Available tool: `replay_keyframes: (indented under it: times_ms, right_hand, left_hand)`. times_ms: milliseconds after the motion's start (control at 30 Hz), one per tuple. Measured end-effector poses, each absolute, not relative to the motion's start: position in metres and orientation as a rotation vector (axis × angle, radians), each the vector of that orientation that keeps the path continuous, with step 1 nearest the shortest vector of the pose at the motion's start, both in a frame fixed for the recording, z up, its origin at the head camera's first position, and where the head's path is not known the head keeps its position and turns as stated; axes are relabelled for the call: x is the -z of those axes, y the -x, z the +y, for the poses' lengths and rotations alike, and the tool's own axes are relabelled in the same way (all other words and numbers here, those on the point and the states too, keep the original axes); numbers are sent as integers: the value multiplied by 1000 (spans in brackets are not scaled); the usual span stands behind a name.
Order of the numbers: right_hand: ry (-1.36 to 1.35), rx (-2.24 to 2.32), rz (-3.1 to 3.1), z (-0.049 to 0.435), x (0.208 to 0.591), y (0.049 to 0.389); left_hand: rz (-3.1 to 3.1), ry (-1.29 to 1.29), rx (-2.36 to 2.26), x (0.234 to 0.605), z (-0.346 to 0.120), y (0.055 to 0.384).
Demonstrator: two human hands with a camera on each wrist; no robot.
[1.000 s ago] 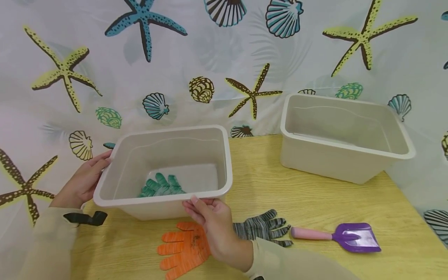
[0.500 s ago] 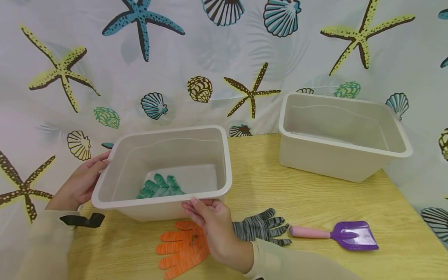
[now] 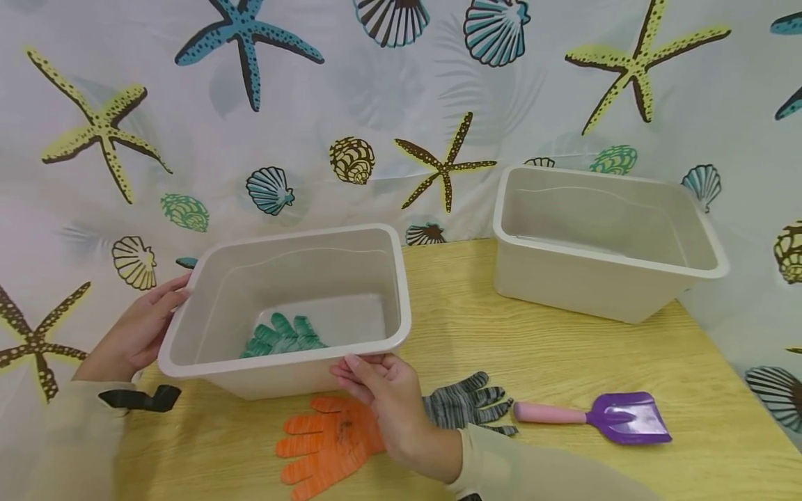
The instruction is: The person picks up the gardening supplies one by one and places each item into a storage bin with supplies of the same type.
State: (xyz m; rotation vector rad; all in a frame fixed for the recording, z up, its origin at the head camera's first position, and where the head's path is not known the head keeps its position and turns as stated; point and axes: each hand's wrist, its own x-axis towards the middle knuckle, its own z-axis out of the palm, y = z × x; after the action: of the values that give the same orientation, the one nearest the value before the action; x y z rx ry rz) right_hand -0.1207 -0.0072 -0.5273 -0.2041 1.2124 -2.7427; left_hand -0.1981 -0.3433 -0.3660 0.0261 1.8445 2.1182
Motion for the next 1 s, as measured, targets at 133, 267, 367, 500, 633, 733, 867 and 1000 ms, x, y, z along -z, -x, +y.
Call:
replay_keyframes:
  times_ms: [133,267,367,500,633,733,867,1000]
  right_hand:
    - [255,2722,1318,-4,500,110]
    - [239,2709,1328,-3,500,109]
    - [224,2712,1259,-5,522,117]
    - [265,2703,1267,1,506,112]
    - [163,2592,1337,20,443,95]
    - [43,2497,1337,39,410,86]
    - [-43,2440,1373,67,410,89]
    - [-192,2485,1414,105,413,99]
  left_hand:
    - [1805,-44,-2145,366,-344,197]
    - [1819,-38,-2133,366,-344,196]
    - [1841,-38,-2119,366,-344,196]
    - [1887,-32,-2092,367,-344,195]
    - [1990,9,-2025,368,-348,191]
    - [2016,35,-2048,366,-353,187]
    - [2172,32,-2057,358,-358,178]
    - [2534,38,-1892,343,-351,170]
